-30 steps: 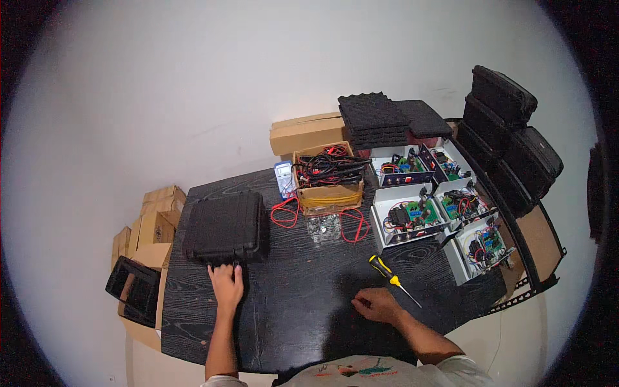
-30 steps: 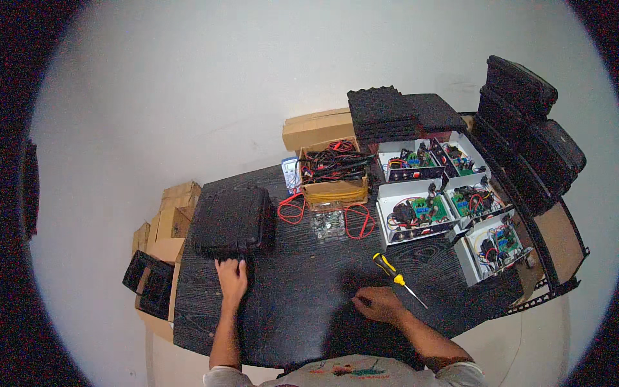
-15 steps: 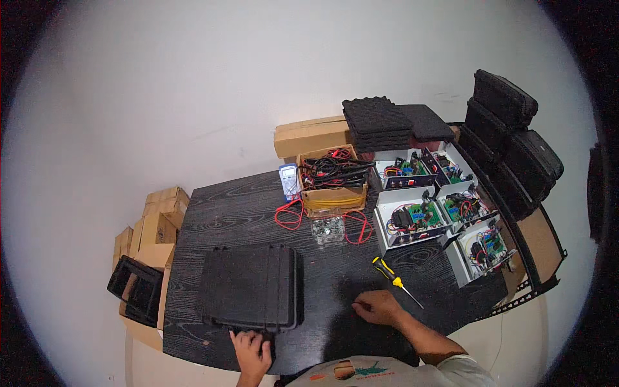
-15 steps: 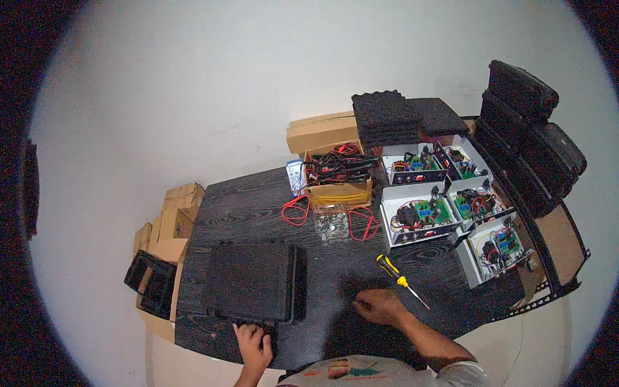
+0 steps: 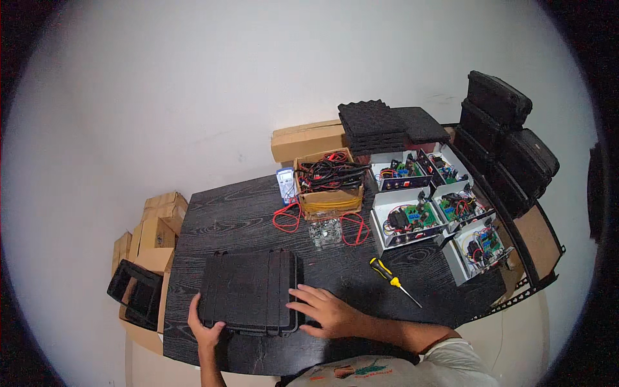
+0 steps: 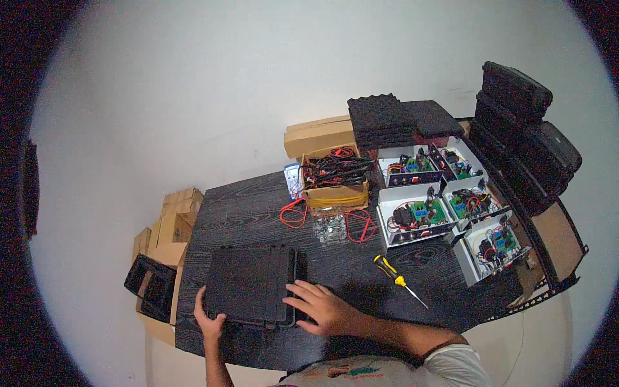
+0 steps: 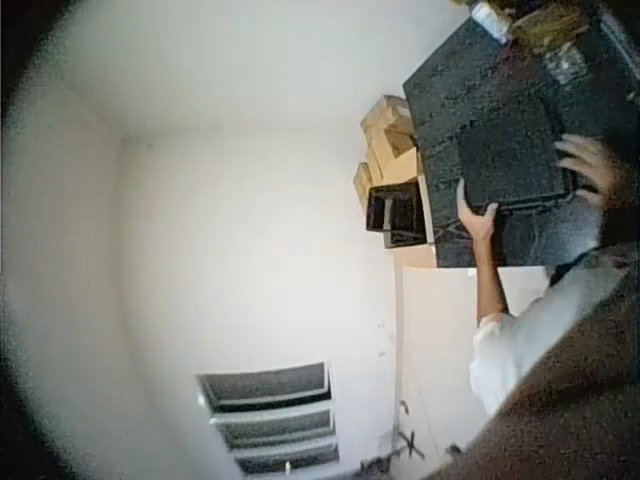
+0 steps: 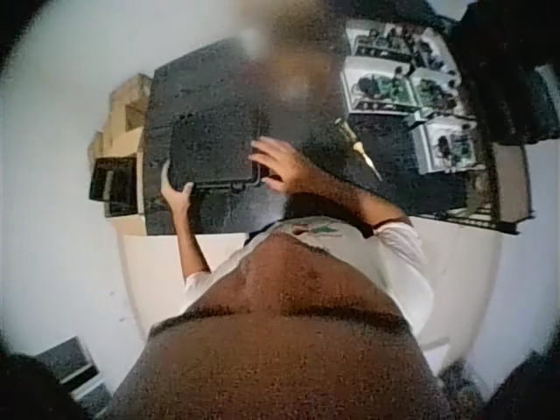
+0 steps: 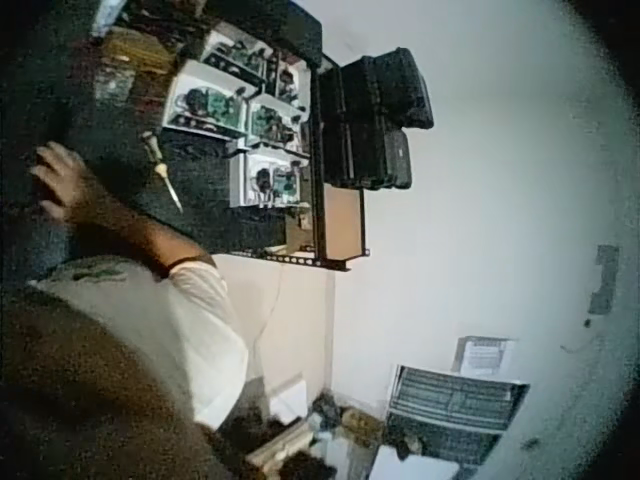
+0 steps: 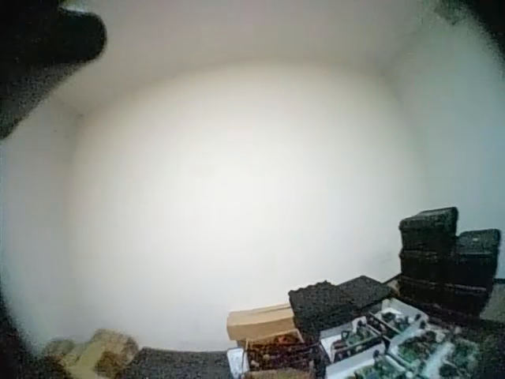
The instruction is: The person assembles a printed circuit board into a plastic electronic housing with a screwdriver.
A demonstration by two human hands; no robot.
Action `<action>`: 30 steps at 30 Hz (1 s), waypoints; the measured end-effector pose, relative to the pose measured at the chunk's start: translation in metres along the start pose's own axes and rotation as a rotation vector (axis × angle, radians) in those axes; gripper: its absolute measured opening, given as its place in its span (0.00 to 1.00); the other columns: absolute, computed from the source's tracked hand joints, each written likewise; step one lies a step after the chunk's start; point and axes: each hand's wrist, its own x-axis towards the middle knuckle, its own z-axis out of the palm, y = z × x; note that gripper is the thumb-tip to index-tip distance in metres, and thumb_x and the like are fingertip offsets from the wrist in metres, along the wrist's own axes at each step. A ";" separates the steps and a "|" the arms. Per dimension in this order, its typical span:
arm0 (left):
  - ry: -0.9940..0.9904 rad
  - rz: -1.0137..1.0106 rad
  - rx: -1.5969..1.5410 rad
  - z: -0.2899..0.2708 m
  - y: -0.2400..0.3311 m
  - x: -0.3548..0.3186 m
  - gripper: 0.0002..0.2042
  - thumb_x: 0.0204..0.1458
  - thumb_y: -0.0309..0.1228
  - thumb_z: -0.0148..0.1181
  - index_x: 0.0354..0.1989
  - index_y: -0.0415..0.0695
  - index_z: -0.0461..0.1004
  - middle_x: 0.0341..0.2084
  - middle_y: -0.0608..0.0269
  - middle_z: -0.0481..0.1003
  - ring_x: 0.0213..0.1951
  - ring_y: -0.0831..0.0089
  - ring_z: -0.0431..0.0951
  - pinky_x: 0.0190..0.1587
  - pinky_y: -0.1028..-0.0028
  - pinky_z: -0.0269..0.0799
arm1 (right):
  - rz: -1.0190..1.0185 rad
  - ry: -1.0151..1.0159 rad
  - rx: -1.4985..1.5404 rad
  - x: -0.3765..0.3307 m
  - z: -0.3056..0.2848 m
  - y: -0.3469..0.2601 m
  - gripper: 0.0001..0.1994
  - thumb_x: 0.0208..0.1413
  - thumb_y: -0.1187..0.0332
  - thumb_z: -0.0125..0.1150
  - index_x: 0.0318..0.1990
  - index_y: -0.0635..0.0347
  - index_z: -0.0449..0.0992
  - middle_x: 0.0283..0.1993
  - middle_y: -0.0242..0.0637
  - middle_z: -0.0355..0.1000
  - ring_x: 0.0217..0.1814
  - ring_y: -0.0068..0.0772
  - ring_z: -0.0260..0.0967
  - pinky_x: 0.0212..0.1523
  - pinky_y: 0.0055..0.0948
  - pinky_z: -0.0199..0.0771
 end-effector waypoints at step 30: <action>-0.370 0.459 0.163 0.049 0.055 -0.026 0.50 0.36 0.52 0.83 0.69 0.52 0.62 0.70 0.39 0.59 0.72 0.32 0.57 0.66 0.38 0.64 | 0.128 -0.160 -0.696 -0.007 -0.016 -0.052 0.30 0.57 0.56 0.65 0.68 0.45 0.70 0.74 0.55 0.58 0.72 0.71 0.58 0.60 0.83 0.61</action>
